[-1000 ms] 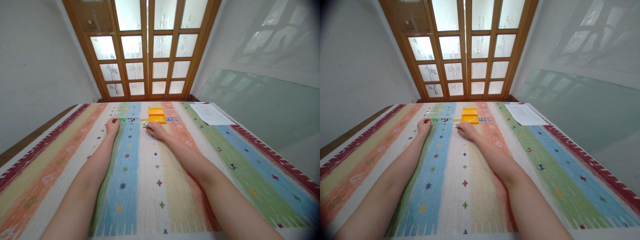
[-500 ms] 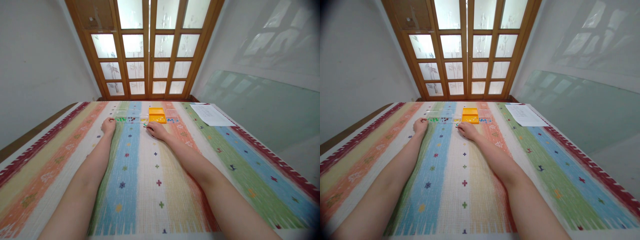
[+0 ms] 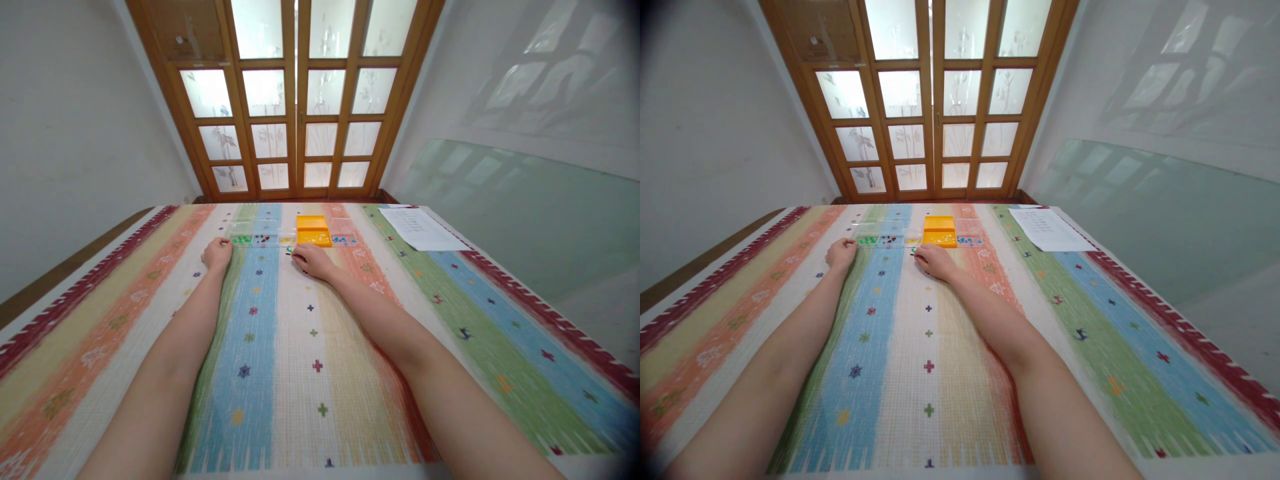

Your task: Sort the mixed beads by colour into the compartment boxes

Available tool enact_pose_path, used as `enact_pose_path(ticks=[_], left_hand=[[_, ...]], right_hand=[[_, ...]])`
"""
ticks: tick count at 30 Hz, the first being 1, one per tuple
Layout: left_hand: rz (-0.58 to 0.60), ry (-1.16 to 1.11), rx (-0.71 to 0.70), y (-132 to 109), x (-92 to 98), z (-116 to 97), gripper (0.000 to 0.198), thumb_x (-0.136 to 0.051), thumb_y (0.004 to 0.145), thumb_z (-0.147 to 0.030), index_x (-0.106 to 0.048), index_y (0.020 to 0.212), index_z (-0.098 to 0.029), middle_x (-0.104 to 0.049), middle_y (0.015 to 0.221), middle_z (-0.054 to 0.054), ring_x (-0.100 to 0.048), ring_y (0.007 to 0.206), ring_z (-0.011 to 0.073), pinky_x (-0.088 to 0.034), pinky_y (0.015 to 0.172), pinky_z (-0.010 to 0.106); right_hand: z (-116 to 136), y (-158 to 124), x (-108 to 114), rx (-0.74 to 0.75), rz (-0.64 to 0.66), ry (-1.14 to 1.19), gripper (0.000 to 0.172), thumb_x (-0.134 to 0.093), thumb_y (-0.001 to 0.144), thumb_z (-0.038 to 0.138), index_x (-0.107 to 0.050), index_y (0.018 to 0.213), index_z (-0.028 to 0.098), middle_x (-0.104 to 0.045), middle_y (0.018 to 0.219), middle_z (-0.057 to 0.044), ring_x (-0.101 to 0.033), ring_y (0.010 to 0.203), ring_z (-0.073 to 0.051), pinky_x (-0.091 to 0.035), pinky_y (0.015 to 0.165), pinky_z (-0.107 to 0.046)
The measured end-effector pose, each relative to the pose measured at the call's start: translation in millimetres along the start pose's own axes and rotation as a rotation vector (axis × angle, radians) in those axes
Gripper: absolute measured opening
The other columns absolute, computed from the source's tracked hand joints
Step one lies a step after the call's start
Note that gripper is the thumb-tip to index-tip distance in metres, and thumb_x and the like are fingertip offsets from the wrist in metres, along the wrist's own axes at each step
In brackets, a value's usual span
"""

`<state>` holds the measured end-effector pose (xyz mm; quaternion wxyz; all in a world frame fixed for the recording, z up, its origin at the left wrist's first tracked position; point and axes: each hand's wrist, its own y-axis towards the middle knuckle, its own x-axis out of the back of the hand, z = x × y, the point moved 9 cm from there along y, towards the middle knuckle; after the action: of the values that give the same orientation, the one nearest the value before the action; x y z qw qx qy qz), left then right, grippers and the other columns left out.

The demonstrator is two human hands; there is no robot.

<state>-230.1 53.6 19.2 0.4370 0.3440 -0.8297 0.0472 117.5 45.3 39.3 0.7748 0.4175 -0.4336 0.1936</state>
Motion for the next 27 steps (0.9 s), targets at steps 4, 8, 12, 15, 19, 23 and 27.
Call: enact_pose_path(ticks=[4, 8, 12, 15, 19, 23, 27], left_hand=[[0.022, 0.003, -0.004, 0.2, -1.7, -0.1, 0.027, -0.065, 0.087, -0.042, -0.077, 0.106, -0.026, -0.077, 0.105, 0.011, -0.067, 0.108, 0.0361, -0.044, 0.098, 0.049], [0.02, 0.008, -0.003, 0.7, -2.0, 0.5, 0.026, -0.065, 0.087, -0.041, -0.077, 0.106, -0.027, -0.078, 0.104, 0.01, -0.068, 0.106, 0.0355, -0.044, 0.096, 0.048], [0.007, 0.013, -0.009, 3.5, -4.3, 2.9, 0.026, -0.066, 0.086, -0.04, -0.078, 0.106, -0.028, -0.078, 0.104, 0.009, -0.068, 0.104, 0.0341, -0.045, 0.095, 0.046], [0.007, 0.017, -0.013, 6.5, -7.9, 5.6, 0.027, -0.066, 0.086, -0.043, -0.078, 0.106, -0.029, -0.078, 0.105, 0.008, -0.068, 0.104, 0.0339, -0.045, 0.096, 0.047], [0.007, 0.023, -0.029, 8.3, -10.7, 6.4, 0.029, -0.065, 0.087, -0.048, -0.078, 0.106, -0.03, -0.078, 0.103, 0.007, -0.068, 0.103, 0.0327, -0.045, 0.097, 0.047], [-0.004, 0.013, -0.051, 6.5, -9.5, 3.9, 0.033, -0.062, 0.09, -0.047, -0.078, 0.109, -0.027, -0.078, 0.103, 0.007, -0.068, 0.1, 0.0298, -0.047, 0.092, 0.041], [-0.042, -0.045, -0.133, 0.4, -7.1, -8.9, 0.037, -0.054, 0.094, -0.044, -0.077, 0.112, -0.021, -0.077, 0.1, 0.008, -0.068, 0.093, 0.0252, -0.048, 0.085, 0.034]], right_hand=[[-0.9, -0.1, -0.5, -0.004, 0.001, 0.006, 0.016, -0.057, 0.103, 0.024, -0.072, 0.099, 0.02, -0.071, 0.1, -0.007, -0.061, 0.094, -0.02, -0.042, 0.083, -0.029], [0.0, -0.5, 0.5, -0.001, -0.006, 0.003, 0.017, -0.056, 0.104, 0.026, -0.072, 0.099, 0.02, -0.071, 0.1, -0.007, -0.061, 0.095, -0.02, -0.042, 0.083, -0.029], [0.4, -0.4, 0.1, 0.004, -0.004, 0.001, 0.018, -0.055, 0.104, 0.026, -0.071, 0.099, 0.02, -0.071, 0.098, -0.007, -0.06, 0.094, -0.02, -0.042, 0.083, -0.029], [-1.0, -0.1, -0.3, -0.011, 0.003, 0.001, 0.018, -0.056, 0.104, 0.026, -0.072, 0.099, 0.02, -0.071, 0.099, -0.007, -0.06, 0.095, -0.02, -0.042, 0.083, -0.03], [-4.5, 0.2, -0.1, -0.048, 0.017, -0.009, 0.019, -0.055, 0.105, 0.027, -0.072, 0.101, 0.021, -0.071, 0.101, -0.007, -0.06, 0.097, -0.021, -0.041, 0.085, -0.03], [-11.6, 0.4, -0.1, -0.092, 0.016, -0.026, 0.02, -0.054, 0.106, 0.029, -0.072, 0.101, 0.021, -0.072, 0.101, -0.007, -0.06, 0.097, -0.021, -0.041, 0.085, -0.03], [-18.4, 0.7, 0.8, -0.121, -0.016, -0.043, 0.021, -0.053, 0.106, 0.029, -0.072, 0.103, 0.021, -0.072, 0.102, -0.008, -0.059, 0.098, -0.022, -0.04, 0.086, -0.031]])
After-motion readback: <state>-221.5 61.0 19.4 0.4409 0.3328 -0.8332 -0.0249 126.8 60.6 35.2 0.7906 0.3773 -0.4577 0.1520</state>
